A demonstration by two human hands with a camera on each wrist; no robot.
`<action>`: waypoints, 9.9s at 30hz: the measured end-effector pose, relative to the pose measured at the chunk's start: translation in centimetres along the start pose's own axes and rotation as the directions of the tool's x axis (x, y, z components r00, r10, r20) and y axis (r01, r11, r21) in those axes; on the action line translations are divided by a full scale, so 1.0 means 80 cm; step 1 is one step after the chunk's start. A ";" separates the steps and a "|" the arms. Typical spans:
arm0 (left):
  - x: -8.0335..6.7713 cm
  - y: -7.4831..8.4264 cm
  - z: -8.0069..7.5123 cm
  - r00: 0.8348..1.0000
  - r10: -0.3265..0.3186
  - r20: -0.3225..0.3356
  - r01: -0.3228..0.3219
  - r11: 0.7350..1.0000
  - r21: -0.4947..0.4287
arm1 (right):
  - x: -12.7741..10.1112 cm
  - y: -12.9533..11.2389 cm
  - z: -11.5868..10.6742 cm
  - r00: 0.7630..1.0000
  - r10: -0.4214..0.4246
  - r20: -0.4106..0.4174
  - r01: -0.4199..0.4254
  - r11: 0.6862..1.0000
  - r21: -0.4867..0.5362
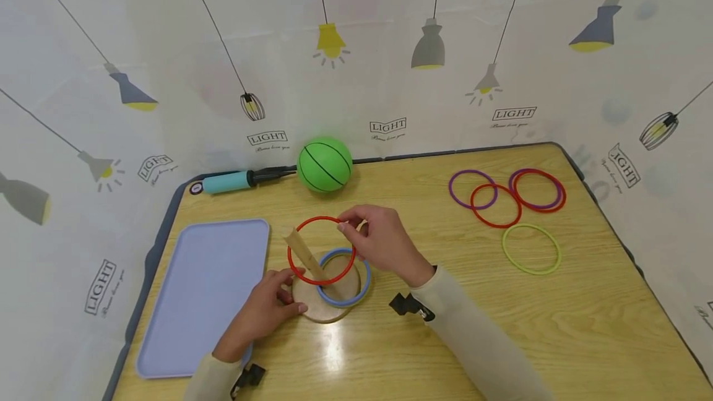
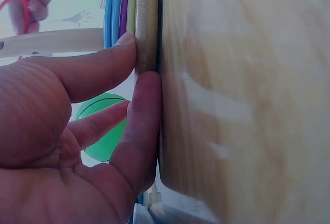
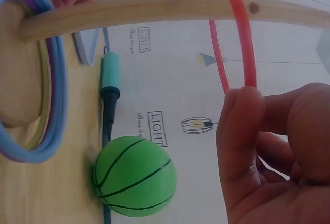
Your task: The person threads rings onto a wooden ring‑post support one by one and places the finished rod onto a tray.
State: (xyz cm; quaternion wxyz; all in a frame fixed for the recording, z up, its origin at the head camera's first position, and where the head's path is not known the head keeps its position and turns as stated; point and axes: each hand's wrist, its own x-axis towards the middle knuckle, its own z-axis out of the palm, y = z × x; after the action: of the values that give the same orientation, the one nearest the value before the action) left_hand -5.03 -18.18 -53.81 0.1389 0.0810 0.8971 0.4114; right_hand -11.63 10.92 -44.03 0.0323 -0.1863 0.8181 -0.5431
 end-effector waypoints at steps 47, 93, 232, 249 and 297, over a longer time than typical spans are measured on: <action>-0.001 0.000 0.004 0.999 0.023 -0.028 -0.024 1.000 -0.019 | -0.024 0.108 0.022 0.971 0.207 0.118 -0.181 0.963 -0.199; -0.001 -0.004 0.002 0.999 0.044 -0.017 -0.045 0.997 -0.056 | -0.118 0.215 -0.249 0.946 0.128 -0.299 -0.260 0.850 -0.458; 0.002 -0.007 -0.001 0.999 0.043 0.017 -0.042 0.999 -0.017 | -0.012 0.057 0.013 0.980 0.085 0.179 -0.085 0.996 -0.007; 0.003 -0.002 -0.001 0.998 0.054 0.015 -0.054 0.999 -0.002 | -0.019 0.089 0.013 0.982 0.123 0.142 -0.100 0.983 -0.157; -0.001 -0.002 0.002 1.000 0.027 0.009 -0.027 1.000 -0.009 | -0.038 0.198 -0.174 0.981 0.145 -0.129 -0.183 0.910 -0.372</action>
State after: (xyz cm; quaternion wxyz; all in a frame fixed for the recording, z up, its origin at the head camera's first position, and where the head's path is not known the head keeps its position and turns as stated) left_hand -4.93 -18.18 -54.07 0.1379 0.0946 0.8935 0.4168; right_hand -16.58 29.53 -53.07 0.0007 -0.0927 0.9215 -0.3771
